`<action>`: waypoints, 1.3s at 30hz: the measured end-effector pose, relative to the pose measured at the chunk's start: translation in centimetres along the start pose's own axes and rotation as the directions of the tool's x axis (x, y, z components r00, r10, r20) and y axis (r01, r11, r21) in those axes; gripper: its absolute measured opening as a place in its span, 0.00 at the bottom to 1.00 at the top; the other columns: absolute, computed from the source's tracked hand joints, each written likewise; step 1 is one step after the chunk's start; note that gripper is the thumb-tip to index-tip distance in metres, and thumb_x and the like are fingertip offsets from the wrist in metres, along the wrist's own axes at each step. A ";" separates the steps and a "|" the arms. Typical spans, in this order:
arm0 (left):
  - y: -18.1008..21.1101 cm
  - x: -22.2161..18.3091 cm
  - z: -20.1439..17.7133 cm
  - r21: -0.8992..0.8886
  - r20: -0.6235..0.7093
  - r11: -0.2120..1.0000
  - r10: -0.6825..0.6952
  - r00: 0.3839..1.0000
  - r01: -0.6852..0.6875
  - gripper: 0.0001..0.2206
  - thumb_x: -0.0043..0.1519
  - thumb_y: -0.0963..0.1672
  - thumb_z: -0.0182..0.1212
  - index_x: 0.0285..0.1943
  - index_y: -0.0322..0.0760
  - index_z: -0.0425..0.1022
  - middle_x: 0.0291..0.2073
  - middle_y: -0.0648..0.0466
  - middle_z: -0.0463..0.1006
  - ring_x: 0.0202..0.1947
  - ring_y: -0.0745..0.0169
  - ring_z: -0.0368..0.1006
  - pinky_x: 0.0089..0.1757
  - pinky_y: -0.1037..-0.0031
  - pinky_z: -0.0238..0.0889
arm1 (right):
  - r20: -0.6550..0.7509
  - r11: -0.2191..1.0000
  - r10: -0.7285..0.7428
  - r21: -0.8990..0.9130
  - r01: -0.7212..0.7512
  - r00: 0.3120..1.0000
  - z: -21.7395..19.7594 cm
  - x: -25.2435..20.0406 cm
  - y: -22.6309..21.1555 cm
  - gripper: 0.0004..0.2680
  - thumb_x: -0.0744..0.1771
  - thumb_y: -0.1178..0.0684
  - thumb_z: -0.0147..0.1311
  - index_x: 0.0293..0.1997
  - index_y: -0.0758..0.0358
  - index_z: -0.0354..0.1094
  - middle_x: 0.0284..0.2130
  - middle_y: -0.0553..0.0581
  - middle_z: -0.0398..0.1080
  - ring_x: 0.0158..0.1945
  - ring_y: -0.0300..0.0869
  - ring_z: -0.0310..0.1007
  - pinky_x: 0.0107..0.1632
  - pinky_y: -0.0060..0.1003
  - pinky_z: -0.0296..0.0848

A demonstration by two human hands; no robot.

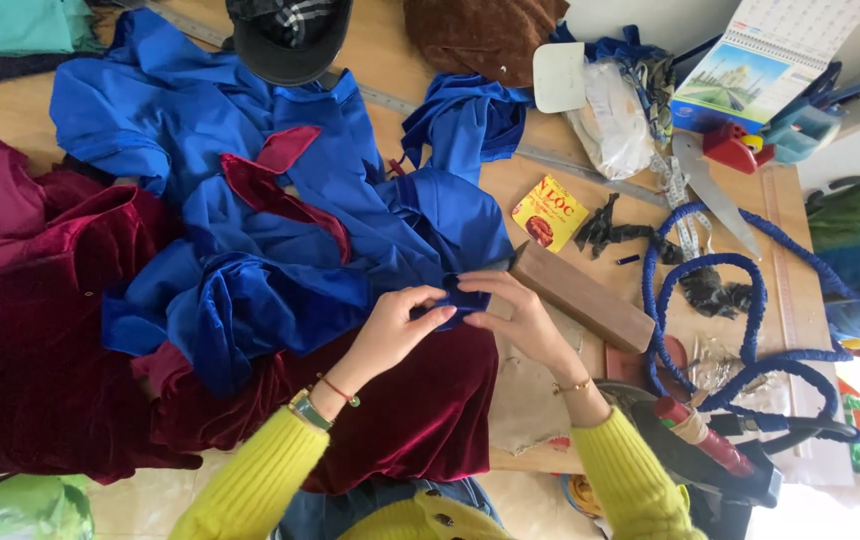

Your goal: Ironing and arranging blue and maroon velvet fabric pieces on a workbench in a sewing factory.

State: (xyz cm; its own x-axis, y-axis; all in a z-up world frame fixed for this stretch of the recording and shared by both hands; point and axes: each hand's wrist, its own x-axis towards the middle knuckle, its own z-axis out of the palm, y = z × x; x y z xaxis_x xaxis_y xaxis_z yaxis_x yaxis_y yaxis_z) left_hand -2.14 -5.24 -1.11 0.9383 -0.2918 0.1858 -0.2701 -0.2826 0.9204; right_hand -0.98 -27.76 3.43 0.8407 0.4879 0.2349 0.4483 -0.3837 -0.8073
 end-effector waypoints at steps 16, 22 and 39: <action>-1.4 -3.9 -6.4 0.692 -0.143 0.719 0.224 0.964 -0.064 0.13 0.64 0.46 0.64 0.57 0.49 0.76 0.55 0.57 0.71 0.63 0.55 0.64 0.65 0.43 0.42 | 0.125 0.966 0.161 -0.221 -0.131 0.979 -3.5 6.0 -7.9 0.08 0.66 0.46 0.61 0.44 0.56 0.76 0.33 0.55 0.79 0.40 0.43 0.78 0.46 0.40 0.76; -2.3 -4.2 -8.1 0.308 -0.058 0.948 -0.068 0.996 0.083 0.14 0.69 0.48 0.54 0.62 0.59 0.77 0.44 0.59 0.82 0.55 0.57 0.74 0.59 0.59 0.57 | 0.306 0.963 0.083 -0.270 0.003 0.949 -4.5 7.1 -5.5 0.09 0.65 0.48 0.63 0.41 0.64 0.77 0.35 0.62 0.78 0.43 0.54 0.78 0.50 0.48 0.75; 10.9 4.4 -16.2 0.892 0.188 0.124 0.773 0.606 -0.434 0.04 0.70 0.39 0.60 0.43 0.39 0.71 0.39 0.51 0.67 0.29 0.57 0.64 0.32 0.67 0.61 | -0.379 0.841 -0.358 -0.527 0.119 0.853 -4.1 7.3 -6.2 0.12 0.68 0.71 0.57 0.53 0.63 0.70 0.56 0.58 0.73 0.58 0.49 0.74 0.60 0.42 0.71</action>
State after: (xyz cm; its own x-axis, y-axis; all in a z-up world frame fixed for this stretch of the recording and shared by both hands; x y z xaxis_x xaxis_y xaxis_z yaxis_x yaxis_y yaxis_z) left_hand 2.50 5.16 15.30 0.3195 -0.5668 0.7594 -0.6339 -0.7235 -0.2733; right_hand 3.59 -25.06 12.40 0.6721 0.2564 0.6947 0.6370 -0.6785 -0.3658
